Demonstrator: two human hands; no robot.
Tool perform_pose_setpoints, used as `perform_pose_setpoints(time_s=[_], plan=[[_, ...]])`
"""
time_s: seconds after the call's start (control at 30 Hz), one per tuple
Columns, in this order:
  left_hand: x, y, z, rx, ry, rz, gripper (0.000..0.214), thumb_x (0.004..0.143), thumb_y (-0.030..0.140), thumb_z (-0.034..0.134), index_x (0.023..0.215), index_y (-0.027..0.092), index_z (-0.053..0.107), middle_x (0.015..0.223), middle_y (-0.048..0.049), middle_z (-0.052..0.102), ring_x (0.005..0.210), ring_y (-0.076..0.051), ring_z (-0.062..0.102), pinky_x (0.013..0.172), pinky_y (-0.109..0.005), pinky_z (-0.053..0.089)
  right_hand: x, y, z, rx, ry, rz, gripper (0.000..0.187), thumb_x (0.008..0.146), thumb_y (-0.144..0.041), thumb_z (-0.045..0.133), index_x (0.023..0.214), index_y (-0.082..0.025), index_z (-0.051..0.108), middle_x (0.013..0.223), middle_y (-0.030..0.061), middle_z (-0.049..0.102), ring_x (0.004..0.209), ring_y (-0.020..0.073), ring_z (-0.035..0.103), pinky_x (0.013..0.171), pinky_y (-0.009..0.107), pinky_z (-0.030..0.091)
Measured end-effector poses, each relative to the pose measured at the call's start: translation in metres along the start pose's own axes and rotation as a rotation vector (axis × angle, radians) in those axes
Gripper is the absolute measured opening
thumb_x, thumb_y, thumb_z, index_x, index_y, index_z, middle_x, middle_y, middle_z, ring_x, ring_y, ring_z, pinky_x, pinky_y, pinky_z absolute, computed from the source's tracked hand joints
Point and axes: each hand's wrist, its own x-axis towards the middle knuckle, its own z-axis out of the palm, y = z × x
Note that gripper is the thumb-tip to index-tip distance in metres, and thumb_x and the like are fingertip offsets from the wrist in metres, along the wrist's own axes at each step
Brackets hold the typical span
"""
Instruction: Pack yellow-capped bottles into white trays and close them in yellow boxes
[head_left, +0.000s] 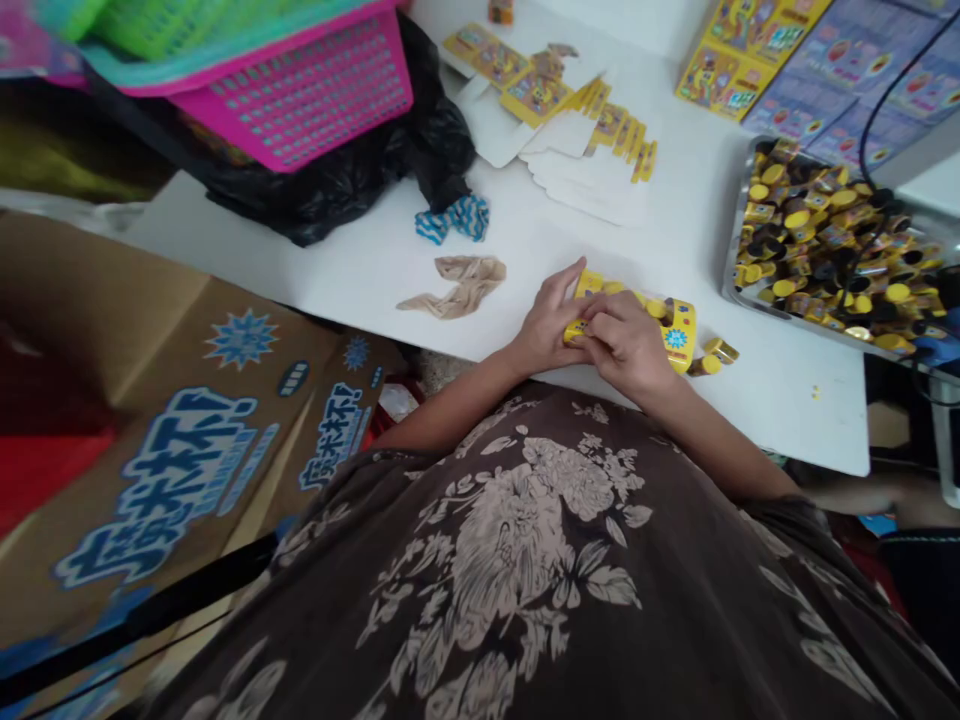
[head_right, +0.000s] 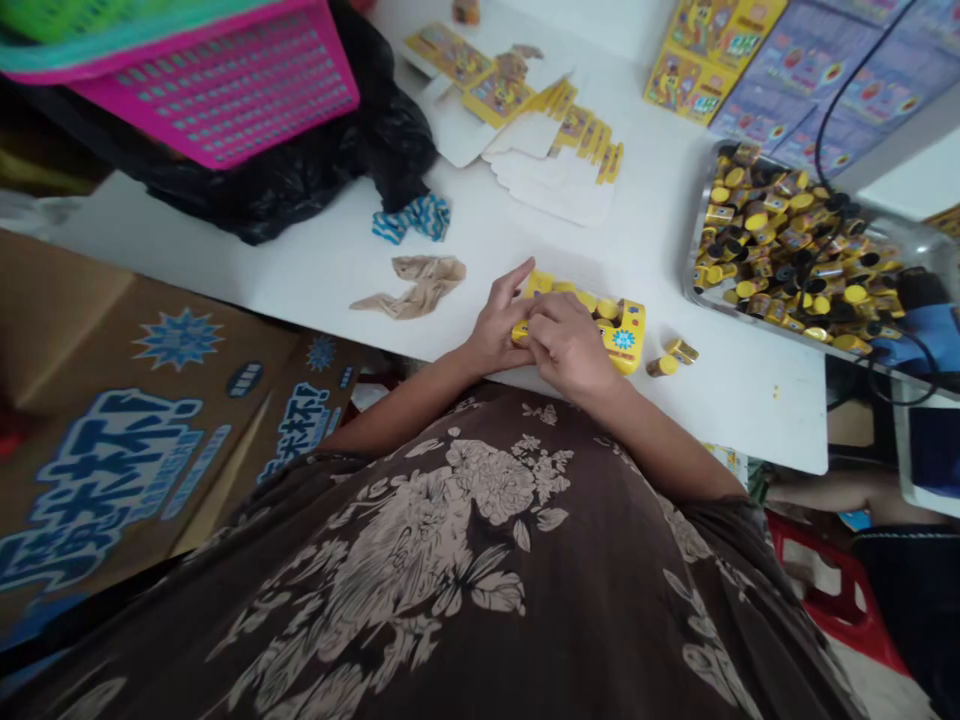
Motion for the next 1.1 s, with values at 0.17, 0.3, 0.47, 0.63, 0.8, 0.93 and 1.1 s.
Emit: perform_pose_setpoints(time_s=[0.17,0.3,0.47,0.63,0.8,0.93,1.1], plan=[[-0.001,-0.005,-0.001,0.019,0.010,0.081,0.095,0.084,0.092,0.069,0.161,0.037,0.060,0.179,-0.0160,0.042,0.162,-0.042,0.046,0.127,-0.071,0.046,-0.042,0.023,-0.032,-0.082,0.035,0.026,0.016,0.106,-0.033,0.070,0.115,-0.033,0.082,0.121,0.0066,0.080,0.117,0.0301,0.072,0.106,0.055,0.056],[0.000,-0.012,0.000,-0.009,0.015,0.121,0.100,0.081,0.092,0.070,0.165,0.040,0.055,0.180,-0.0157,0.040,0.162,-0.042,0.045,0.126,-0.070,0.048,-0.077,0.054,-0.050,-0.077,0.127,0.067,0.029,0.102,-0.045,0.074,0.128,-0.036,0.081,0.133,0.0077,0.080,0.130,0.0347,0.071,0.110,0.061,0.057],[0.000,-0.014,0.001,-0.024,0.025,0.121,0.106,0.078,0.093,0.071,0.167,0.039,0.052,0.179,-0.0161,0.039,0.164,-0.044,0.042,0.129,-0.070,0.044,-0.089,0.060,-0.027,-0.104,0.306,0.075,0.026,0.107,-0.040,0.066,0.126,-0.031,0.082,0.129,0.0099,0.082,0.126,0.0339,0.075,0.106,0.060,0.062],[-0.002,-0.011,0.002,0.018,0.055,0.109,0.105,0.079,0.093,0.071,0.164,0.035,0.056,0.177,-0.0178,0.042,0.162,-0.042,0.045,0.129,-0.066,0.045,-0.100,0.056,-0.002,-0.163,0.349,0.100,0.036,0.111,-0.047,0.059,0.140,-0.035,0.076,0.141,0.0086,0.077,0.139,0.0360,0.070,0.113,0.062,0.059],[-0.005,-0.009,0.000,0.090,0.079,0.146,0.102,0.081,0.091,0.071,0.165,0.036,0.053,0.177,-0.0166,0.043,0.162,-0.041,0.047,0.129,-0.066,0.044,-0.108,0.057,-0.007,-0.114,0.294,0.039,0.046,0.115,-0.052,0.051,0.157,-0.040,0.064,0.158,0.0056,0.069,0.152,0.0351,0.061,0.121,0.064,0.056],[-0.005,-0.009,0.001,0.130,0.055,0.129,0.109,0.078,0.094,0.071,0.165,0.032,0.052,0.177,-0.0198,0.040,0.163,-0.044,0.045,0.128,-0.067,0.047,-0.099,0.054,-0.011,-0.061,0.327,0.071,0.040,0.116,-0.041,0.052,0.152,-0.039,0.068,0.149,0.0028,0.075,0.146,0.0300,0.068,0.119,0.058,0.059],[-0.004,-0.009,0.002,0.156,0.085,0.117,0.114,0.075,0.096,0.072,0.165,0.029,0.050,0.175,-0.0234,0.041,0.162,-0.044,0.047,0.128,-0.068,0.047,-0.099,0.055,0.003,-0.099,0.366,0.115,0.043,0.115,-0.045,0.052,0.155,-0.040,0.066,0.148,0.0026,0.076,0.146,0.0310,0.067,0.119,0.058,0.058]])
